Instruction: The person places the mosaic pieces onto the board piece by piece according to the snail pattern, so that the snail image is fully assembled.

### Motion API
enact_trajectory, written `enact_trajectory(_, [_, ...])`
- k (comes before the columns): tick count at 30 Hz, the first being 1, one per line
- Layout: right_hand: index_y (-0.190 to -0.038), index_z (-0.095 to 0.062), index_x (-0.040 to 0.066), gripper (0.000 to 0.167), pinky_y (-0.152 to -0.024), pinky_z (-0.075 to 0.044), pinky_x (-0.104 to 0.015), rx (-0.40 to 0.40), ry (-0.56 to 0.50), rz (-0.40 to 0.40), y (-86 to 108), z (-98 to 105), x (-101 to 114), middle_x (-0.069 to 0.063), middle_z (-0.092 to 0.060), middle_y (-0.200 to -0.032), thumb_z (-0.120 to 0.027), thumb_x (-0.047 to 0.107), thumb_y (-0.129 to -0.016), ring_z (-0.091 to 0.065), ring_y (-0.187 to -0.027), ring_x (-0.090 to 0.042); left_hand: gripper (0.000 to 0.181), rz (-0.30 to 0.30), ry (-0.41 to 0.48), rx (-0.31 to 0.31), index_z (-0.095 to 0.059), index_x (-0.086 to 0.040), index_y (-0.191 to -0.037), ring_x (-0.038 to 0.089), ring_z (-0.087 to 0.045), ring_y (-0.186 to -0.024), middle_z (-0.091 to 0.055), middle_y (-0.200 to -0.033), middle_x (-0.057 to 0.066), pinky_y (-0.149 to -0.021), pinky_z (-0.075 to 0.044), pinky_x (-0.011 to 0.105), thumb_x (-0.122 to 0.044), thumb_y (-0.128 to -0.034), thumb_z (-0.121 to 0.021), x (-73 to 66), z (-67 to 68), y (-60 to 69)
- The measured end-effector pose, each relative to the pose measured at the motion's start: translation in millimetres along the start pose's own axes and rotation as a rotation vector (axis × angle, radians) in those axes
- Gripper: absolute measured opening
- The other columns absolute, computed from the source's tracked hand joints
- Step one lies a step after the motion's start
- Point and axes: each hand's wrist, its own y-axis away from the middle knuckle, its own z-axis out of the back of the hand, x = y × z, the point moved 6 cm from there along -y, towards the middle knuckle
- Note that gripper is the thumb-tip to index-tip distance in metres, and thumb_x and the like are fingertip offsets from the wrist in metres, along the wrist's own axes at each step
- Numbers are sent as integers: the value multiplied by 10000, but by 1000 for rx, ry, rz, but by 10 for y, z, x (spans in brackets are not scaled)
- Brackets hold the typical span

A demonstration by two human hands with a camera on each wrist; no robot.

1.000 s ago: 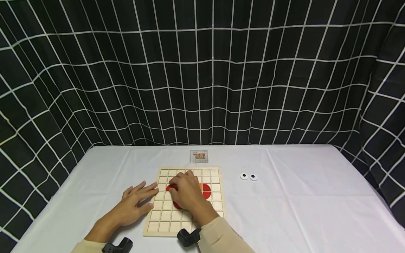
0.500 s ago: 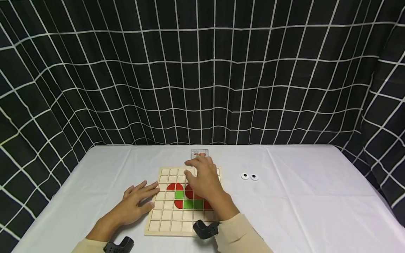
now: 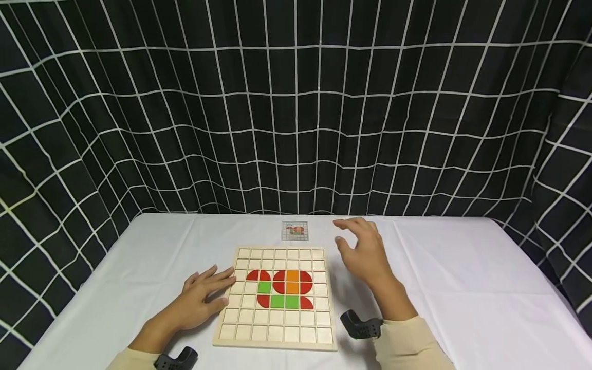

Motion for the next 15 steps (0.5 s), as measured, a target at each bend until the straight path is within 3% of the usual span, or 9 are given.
enact_trajectory(4, [-1178,-658,22,334,-779,-436,-516,2,28,-65,70,131,-269,-151,-632,-1136,-605,-40,-854,-515,-1069,-348,433,2,-4,1,-606,-158,-1324,335,-223,-1413,-423,-1480,-16,-1105,-13,596,-255,-902,-625,-7,-3,-5])
enact_trajectory(8, [-1217,-637,33,364,-813,-433,-539,28,50,-144,157,195,-513,-159,-607,-1183,-551,-51,-873,-504,-1089,-364,437,0,-1,2,-601,-153,-1328,338,-215,-1415,-417,-1484,-12,-1103,-1,598,-251,-903,-631,-6,2,-4])
enact_trajectory(15, [-1253,-607,15,383,-888,-402,-613,90,62,-265,309,147,-865,-207,-575,-1235,-506,-36,-887,-480,-1133,-420,437,-6,9,4,-600,-145,-1328,343,-208,-1417,-413,-1487,-3,-1098,5,606,-243,-903,-637,-1,-5,3])
